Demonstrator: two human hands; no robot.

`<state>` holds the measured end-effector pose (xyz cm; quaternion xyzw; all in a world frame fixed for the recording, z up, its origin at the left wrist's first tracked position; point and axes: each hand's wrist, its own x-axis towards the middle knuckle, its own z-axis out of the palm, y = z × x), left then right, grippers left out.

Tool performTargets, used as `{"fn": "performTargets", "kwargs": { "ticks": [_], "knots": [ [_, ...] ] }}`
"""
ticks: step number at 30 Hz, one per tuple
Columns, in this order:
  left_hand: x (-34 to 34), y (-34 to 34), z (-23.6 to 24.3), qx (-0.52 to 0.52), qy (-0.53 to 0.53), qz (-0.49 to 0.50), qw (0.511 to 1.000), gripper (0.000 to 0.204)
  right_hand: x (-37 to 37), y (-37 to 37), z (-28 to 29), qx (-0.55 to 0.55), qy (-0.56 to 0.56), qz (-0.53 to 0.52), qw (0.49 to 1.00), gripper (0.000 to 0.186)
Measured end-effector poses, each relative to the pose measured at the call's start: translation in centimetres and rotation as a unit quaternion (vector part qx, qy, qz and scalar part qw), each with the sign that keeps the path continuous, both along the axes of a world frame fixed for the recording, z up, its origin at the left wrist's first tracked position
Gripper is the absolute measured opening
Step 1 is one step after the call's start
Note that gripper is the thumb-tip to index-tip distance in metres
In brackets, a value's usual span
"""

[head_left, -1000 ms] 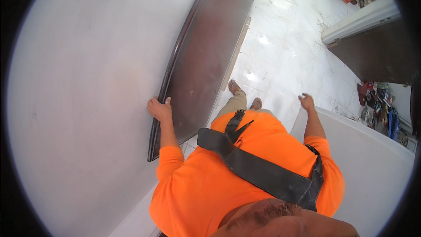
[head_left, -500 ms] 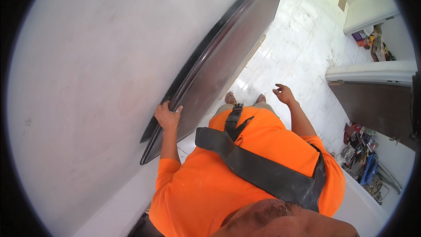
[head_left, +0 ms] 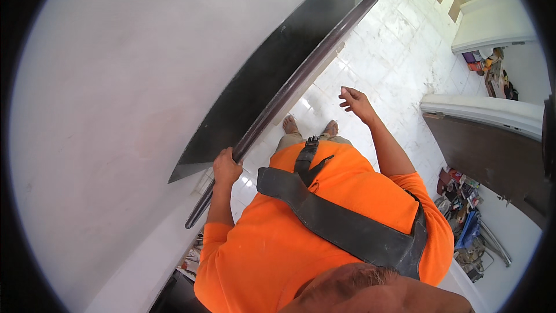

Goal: The person uses a hand saw to cut a small wooden plank placed on the floor. After sawing, the person picks up the cut piece and walks to a nearby area to place it among other materials.

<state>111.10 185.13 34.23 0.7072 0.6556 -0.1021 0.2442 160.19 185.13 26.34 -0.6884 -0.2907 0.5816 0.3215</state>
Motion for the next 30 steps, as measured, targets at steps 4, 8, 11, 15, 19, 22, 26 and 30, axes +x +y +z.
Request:
{"fn": "performTargets", "kwargs": {
  "ticks": [4, 8, 11, 15, 19, 22, 26, 30],
  "knots": [
    [1.5, -3.4, -0.6, 0.020, -0.063, 0.028, 0.997, 0.046, -0.8, 0.6, 0.8, -0.015, 0.129, -0.067, 0.989, 0.092],
    [2.3, -6.7, -1.1, 0.060, -0.147, 0.023, 0.987, 0.049, -2.0, 1.5, 2.0, -0.028, 0.249, -0.186, 0.950, 0.111],
    [3.8, -8.8, -1.3, 0.029, -0.130, 0.019, 0.991, 0.049, -1.7, 1.5, 1.1, -0.049, 0.293, -0.361, 0.884, 0.108],
    [5.5, -12.1, -1.8, -0.036, -0.065, 0.030, 0.997, 0.048, 0.3, 1.0, -0.9, -0.089, 0.367, -0.372, 0.848, 0.103],
    [4.5, -13.9, -3.8, 0.032, -0.072, -0.008, 0.997, 0.052, 0.6, 0.6, -1.8, -0.067, 0.387, -0.373, 0.841, 0.102],
    [6.0, -13.9, -2.0, 0.039, -0.065, -0.001, 0.997, 0.054, 0.7, 0.9, -1.7, -0.066, 0.367, -0.381, 0.846, 0.090],
    [7.3, -14.4, -1.4, -0.022, -0.058, 0.060, 0.996, 0.056, 1.0, 1.2, -0.9, -0.076, 0.377, -0.370, 0.845, 0.075],
    [7.6, -14.0, -1.4, -0.005, -0.070, 0.054, 0.996, 0.057, 0.9, 1.3, -1.3, -0.035, 0.335, -0.363, 0.869, 0.070]
  ]
}}
